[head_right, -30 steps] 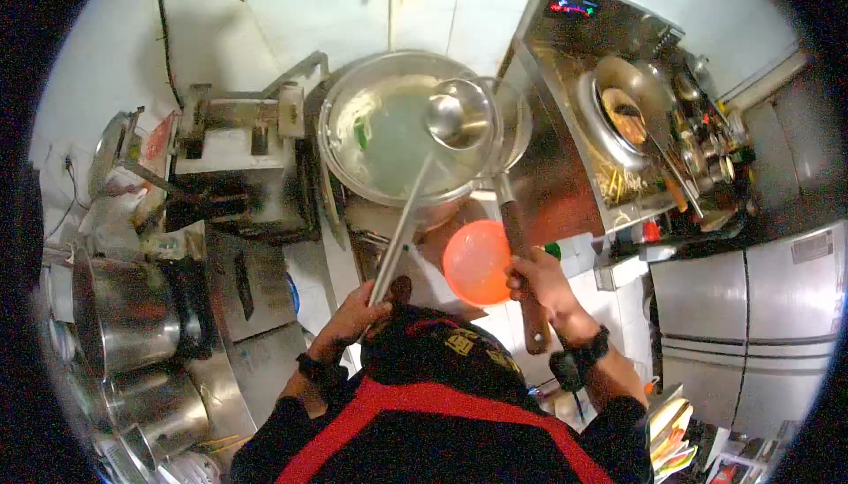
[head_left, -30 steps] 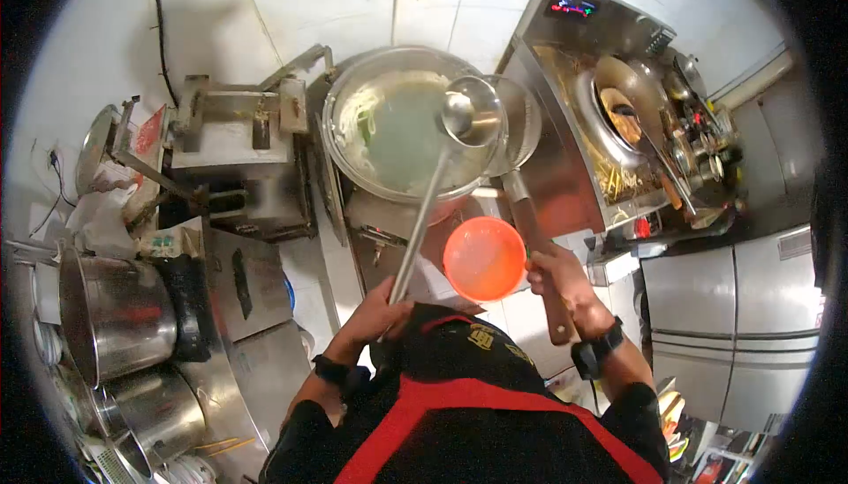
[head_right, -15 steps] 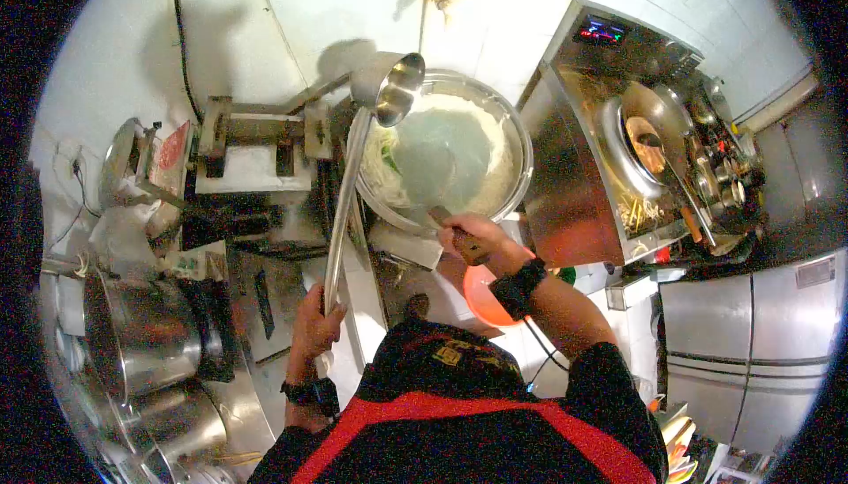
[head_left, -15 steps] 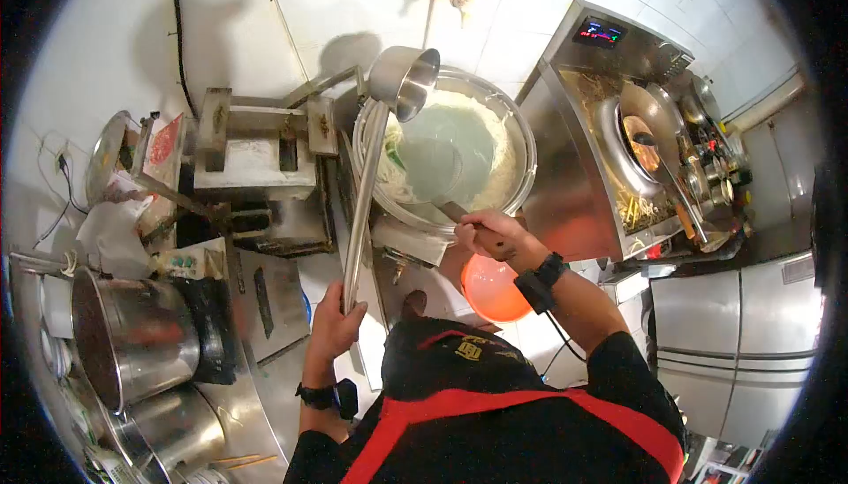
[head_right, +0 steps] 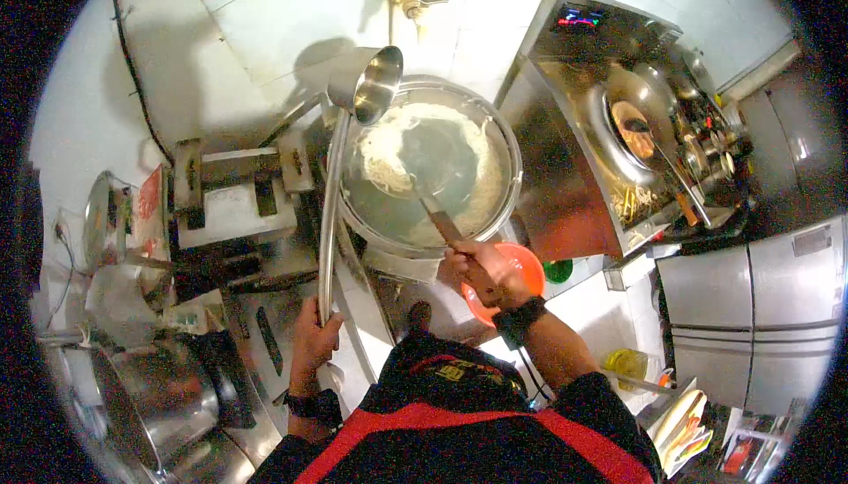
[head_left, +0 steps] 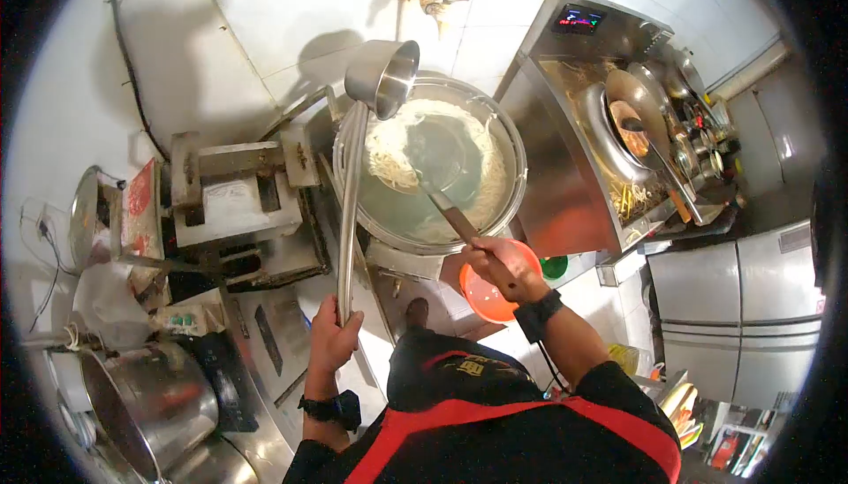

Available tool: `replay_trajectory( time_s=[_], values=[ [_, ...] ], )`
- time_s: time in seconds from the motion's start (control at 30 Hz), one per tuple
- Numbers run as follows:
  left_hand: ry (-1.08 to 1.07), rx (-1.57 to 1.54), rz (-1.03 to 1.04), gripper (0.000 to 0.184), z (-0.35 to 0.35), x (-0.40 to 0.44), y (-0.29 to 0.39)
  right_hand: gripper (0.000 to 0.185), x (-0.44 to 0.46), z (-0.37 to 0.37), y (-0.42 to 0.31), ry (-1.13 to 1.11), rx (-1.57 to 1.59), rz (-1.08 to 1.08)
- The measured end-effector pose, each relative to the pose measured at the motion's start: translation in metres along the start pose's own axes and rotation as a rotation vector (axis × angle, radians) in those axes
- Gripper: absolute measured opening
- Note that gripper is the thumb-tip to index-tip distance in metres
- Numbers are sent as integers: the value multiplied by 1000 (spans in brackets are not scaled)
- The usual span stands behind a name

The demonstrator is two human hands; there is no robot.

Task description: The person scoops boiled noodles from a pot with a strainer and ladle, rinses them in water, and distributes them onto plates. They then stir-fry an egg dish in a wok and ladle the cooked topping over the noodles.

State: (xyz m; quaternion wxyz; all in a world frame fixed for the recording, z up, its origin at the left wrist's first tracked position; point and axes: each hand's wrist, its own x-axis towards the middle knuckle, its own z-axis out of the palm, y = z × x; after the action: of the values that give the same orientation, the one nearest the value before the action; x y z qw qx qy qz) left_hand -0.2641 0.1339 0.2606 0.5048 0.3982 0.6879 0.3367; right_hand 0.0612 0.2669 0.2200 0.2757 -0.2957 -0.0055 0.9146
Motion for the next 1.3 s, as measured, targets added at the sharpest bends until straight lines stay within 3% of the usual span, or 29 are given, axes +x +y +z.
replay_trajectory(
  time_s=[0.07, 0.13, 0.2, 0.27, 0.3, 0.4, 0.47, 0.53, 0.7, 0.8, 0.87, 0.9, 1.0, 1.07, 1.13, 1.17, 1.2, 1.27, 1.3],
  values=[
    [12, 53, 18, 33, -1, 11, 0, 12, -16, 12, 5, -118, 65, 26],
    [-10, 47, 18, 34, -3, 20, -1, 13, -20, 20, 10, 322, -94, -123],
    [-31, 43, 20, 34, -7, 26, -3, 13, -1, -13, 7, 321, -141, -84],
    [-16, 114, 10, 34, -8, 31, -3, 13, 19, -19, -4, 214, -620, -141],
    [-18, 111, 14, 34, -7, 33, -4, 14, 42, -37, -12, 237, -277, -63],
    [11, 70, 26, 34, -5, 31, -7, 17, 75, -18, -22, 330, -182, -145],
    [-14, 93, -2, 31, -4, 25, -3, 18, 76, -13, -21, 353, -181, -141],
    [-16, 63, -4, 29, 0, 22, 1, 18, 63, -14, -11, 270, -624, -274],
    [-6, 49, 6, 25, 7, 24, -7, 16, -13, -4, 16, 245, -486, -232],
    [-8, -38, 26, 26, 7, 29, -22, 13, -27, -28, 20, 280, -243, -154],
    [-25, -69, 20, 27, 6, 30, -18, 12, -26, -32, 11, 105, 170, -100],
    [-28, -67, 23, 27, 5, 30, -15, 11, -23, -35, 8, 13, 172, -130],
    [-47, -31, 28, 25, 3, 27, -10, 10, -1, -35, -7, 14, 302, -146],
    [-31, -62, 25, 25, 4, 24, -12, 5, 9, -22, -7, 51, 191, -203],
    [-31, -17, 17, 25, 4, 19, -9, 9, 0, 21, 4, 193, 169, -95],
    [-32, 26, 14, 25, 4, 17, -8, 9, -6, 31, 9, 242, -171, -97],
    [-38, 30, 6, 25, 4, 18, -10, 9, -8, 18, 13, 247, -163, -95],
    [-41, 14, 9, 27, 6, 21, -20, 18, -15, -15, 22, 301, -576, -169],
    [-47, 14, -3, 27, 6, 22, -23, 14, -35, 23, 18, 411, -137, -74]
  ],
)
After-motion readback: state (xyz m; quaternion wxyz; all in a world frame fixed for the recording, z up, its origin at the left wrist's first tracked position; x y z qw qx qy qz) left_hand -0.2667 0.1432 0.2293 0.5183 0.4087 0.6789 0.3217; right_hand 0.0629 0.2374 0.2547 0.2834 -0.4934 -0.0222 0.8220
